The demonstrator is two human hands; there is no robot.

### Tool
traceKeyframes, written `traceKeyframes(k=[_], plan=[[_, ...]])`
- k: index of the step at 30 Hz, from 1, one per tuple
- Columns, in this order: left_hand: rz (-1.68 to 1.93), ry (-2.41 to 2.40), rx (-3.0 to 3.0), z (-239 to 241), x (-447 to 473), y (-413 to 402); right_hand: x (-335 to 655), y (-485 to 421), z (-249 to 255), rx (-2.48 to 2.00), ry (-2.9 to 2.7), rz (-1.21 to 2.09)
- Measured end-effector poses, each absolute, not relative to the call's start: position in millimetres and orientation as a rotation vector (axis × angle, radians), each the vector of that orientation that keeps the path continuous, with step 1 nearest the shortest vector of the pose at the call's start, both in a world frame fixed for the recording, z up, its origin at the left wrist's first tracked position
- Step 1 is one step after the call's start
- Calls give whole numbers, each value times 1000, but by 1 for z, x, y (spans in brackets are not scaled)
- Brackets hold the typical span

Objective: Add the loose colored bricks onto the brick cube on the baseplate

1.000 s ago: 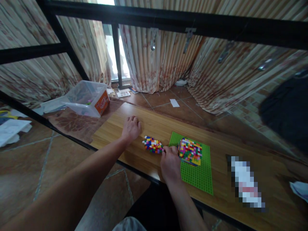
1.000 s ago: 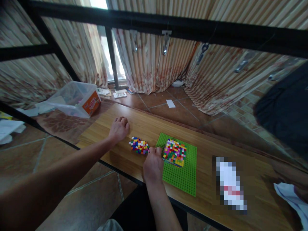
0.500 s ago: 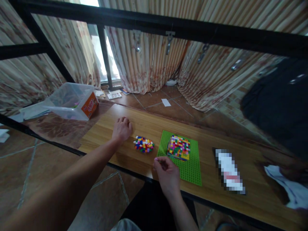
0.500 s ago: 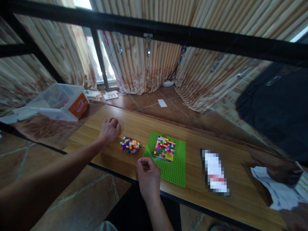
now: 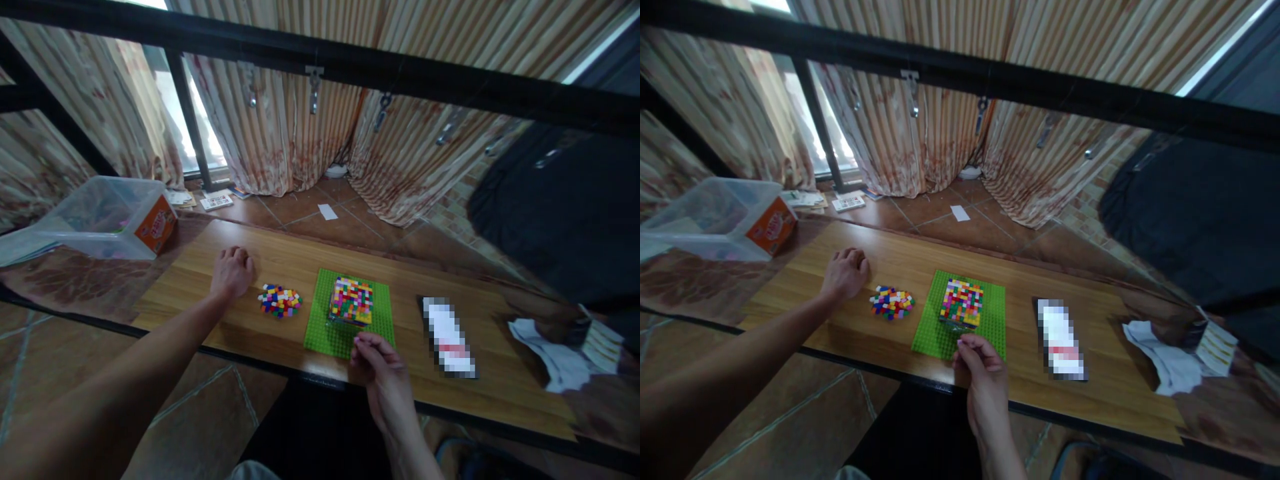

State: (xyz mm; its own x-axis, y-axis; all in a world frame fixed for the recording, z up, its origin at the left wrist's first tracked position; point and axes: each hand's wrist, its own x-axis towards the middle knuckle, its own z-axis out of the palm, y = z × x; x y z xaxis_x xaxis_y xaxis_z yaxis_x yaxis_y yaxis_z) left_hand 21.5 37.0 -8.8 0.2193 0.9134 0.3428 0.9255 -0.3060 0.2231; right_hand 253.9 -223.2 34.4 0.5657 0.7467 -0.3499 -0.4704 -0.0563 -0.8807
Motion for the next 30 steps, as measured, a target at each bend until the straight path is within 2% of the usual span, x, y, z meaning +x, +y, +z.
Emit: traceKeyframes(k=[10, 17, 25, 30], plan=[[-620, -1814, -2452, -4, 22, 36, 289, -216, 30, -1362, -210, 868], [-639, -1843, -2438, -6, 21, 37, 309, -195, 34, -1666, -551, 718], [-615, -1864, -2441, -4, 23, 35, 316, -183, 43, -1751, -714, 679], [-635, -1831, -2454, -5, 23, 35, 318, -180, 39, -1617, -588, 809]])
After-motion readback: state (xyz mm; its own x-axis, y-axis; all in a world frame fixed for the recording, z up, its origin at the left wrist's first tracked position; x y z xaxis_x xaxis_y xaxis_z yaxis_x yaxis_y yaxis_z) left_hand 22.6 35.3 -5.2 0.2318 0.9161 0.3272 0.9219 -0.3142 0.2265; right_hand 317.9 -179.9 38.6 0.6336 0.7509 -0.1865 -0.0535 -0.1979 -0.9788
